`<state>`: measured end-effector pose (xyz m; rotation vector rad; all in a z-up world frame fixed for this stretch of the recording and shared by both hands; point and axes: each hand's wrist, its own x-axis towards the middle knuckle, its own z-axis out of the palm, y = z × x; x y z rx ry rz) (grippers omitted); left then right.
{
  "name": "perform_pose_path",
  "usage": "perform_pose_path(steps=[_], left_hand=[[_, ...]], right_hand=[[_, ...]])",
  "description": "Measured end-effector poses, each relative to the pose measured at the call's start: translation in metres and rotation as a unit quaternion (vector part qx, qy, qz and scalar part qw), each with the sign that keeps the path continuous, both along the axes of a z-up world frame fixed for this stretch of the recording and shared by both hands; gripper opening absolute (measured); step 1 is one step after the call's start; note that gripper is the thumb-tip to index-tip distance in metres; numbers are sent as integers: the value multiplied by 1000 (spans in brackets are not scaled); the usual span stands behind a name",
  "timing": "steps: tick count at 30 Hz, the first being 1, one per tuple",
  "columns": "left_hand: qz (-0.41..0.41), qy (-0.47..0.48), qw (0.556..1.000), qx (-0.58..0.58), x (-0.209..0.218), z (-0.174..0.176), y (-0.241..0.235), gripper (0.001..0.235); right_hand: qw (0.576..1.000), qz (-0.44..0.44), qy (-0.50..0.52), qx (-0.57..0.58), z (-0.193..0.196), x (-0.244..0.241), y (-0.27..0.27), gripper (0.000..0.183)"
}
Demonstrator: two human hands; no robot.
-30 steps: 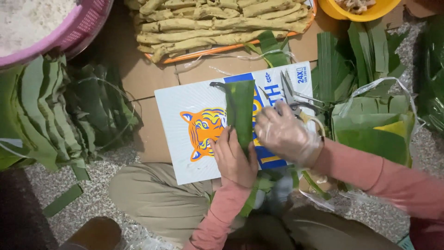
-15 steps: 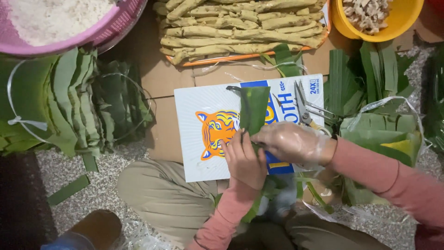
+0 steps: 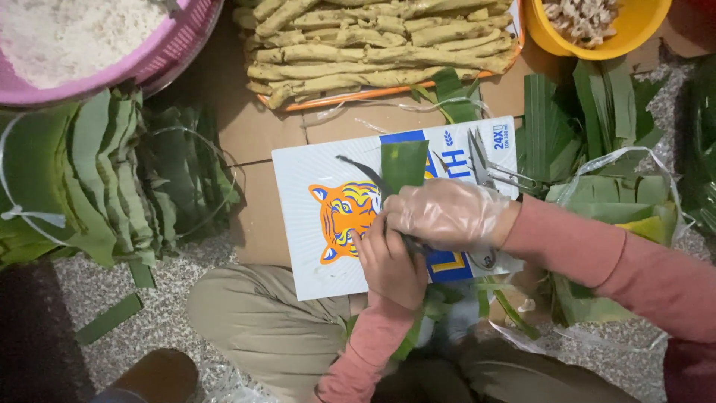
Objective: The person is preparing empanadas by folding leaves, filling them with a rice mixture, and wrapping them.
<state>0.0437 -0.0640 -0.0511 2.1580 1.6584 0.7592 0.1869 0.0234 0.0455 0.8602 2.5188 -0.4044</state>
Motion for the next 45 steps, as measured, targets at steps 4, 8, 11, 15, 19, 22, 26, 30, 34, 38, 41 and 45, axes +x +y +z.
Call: perform_pose_path(steps=[4,8,11,15,19,22,26,30,34,38,41,45], left_hand=[[-1,1,999,45,1,2,-1,33],[14,-23,998,53,2,6,2,30],[18,-36,998,46,2,7,2,36],[33,-56,997,33,4,10,2,36],[33,-49,997,39,3,8,2,35],[30,-77,996,30,1,5,2,34],[34,-54,998,30,2,7,2,35],[56,-67,996,6,4,15,6,32],[63,-93,994,-5,-6,24,19,24],[-101,-89,991,9,-32,24,35,20],[-187,-27,981,51,-40,19,49,13],[-239,-1,970,52,-39,27,57,13]], right_hand=[[999,-24,-12,-29,12,-3,-1,18],[980,-121,160,0,-7,2,-14,10],[943,-277,175,-56,-10,3,-17,13],[821,-517,234,-57,-32,-1,-39,25],[796,-537,278,3,-30,-9,-42,25],[823,-491,279,68,-21,-11,-44,16],[856,-440,252,101,-26,-11,-56,19],[772,-561,289,-75,-21,-10,-54,13],[612,-656,326,-296,-22,-2,-38,14],[597,-667,264,-358,-22,6,-31,14],[566,-686,239,-390,-13,8,-22,13],[512,-707,245,-422,-13,10,-22,13]])
